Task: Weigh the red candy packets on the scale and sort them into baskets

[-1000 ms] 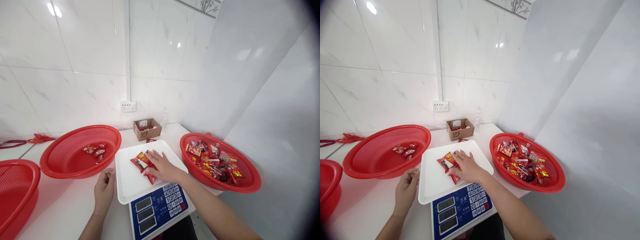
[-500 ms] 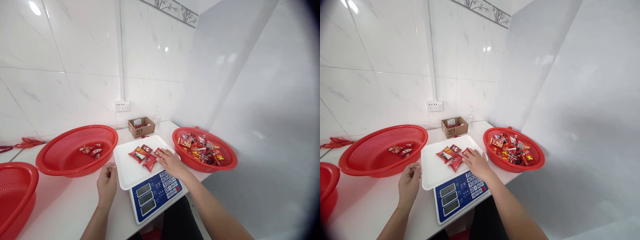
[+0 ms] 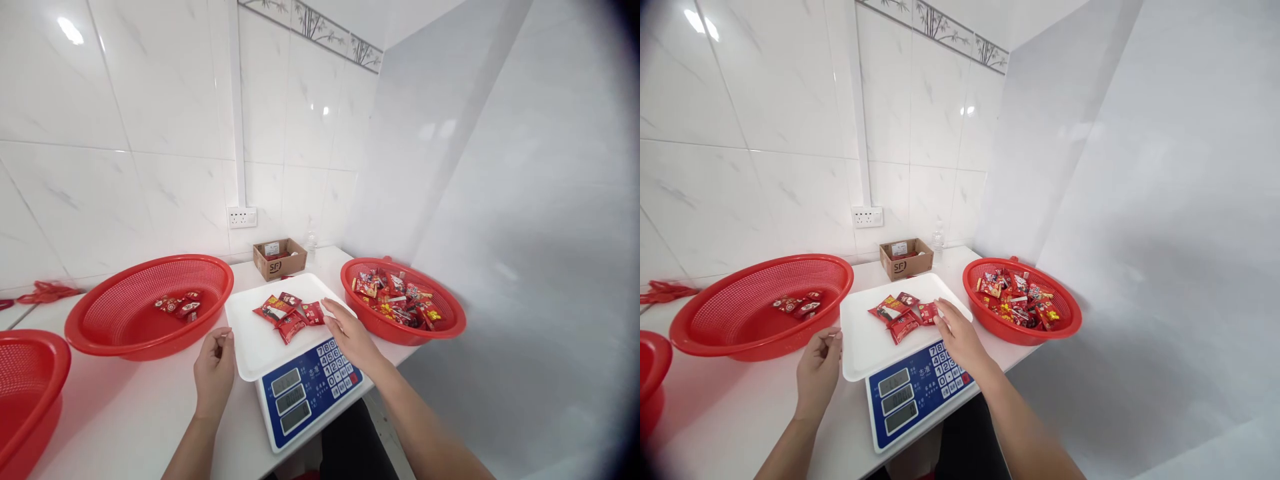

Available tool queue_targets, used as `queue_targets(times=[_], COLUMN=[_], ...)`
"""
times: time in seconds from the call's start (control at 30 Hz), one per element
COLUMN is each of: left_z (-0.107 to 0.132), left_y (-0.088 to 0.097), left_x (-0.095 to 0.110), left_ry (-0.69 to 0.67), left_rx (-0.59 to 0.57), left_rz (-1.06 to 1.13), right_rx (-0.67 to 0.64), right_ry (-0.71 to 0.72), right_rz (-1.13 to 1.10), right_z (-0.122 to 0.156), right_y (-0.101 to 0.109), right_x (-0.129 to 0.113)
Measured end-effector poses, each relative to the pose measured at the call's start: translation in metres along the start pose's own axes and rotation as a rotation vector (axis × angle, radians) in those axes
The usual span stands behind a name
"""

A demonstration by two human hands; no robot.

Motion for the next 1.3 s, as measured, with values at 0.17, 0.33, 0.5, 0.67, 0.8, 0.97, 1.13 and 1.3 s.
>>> queue_targets(times=[0.17,0.33,0.5,0.67,0.8,0.97,1.13,1.3], left_z=[0.001,0.003,0.004,0.005,0.006,0.005,0.002,-0.001], left_y=[-0.001,0.000,0.000,-0.001,-0.001,-0.001,0.004,0.004], left_x=[-0.003,0.000,0.004,0.008,0.010,0.009,0.005,0.002], left_ry=[0.007,0.013,0.021,0.020,0.031,0.053,0.042,0.051], left_rx=[0.012,0.035,0.050,0.071,0.089,0.098,0.171,0.180], left_rz=[-0.023,-0.058,-0.091,-0.122,-0.146,-0.153,-0.191,-0.193], right_rx=[0.167,0.282,0.353,0.352,0.371,0.401,0.419,0.436], right_ry=[0.039,0.037,0.058,0.122,0.137,0.151,0.194,0.224], right_rz=[-0.074,-0.006,-0.016,-0.044,-0.059,-0.041,-0.036,-0.045], right_z=[0.015,0.030,0.038,0.040,0.040,0.041,0.044,0.049], right_y=[0.007,0.013,0.015,0.011,0.009,0.012,0.014,0.011], right_x=[0.009,0.022,0.030,0.035,0.038,0.038,0.041,0.045])
Point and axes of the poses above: each hand's wrist, its own z-axis away from the middle knuckle, its own y-axis out of the back of the hand, x = y × z, the point moved 2 cm from there along -z, towards the middle knuckle
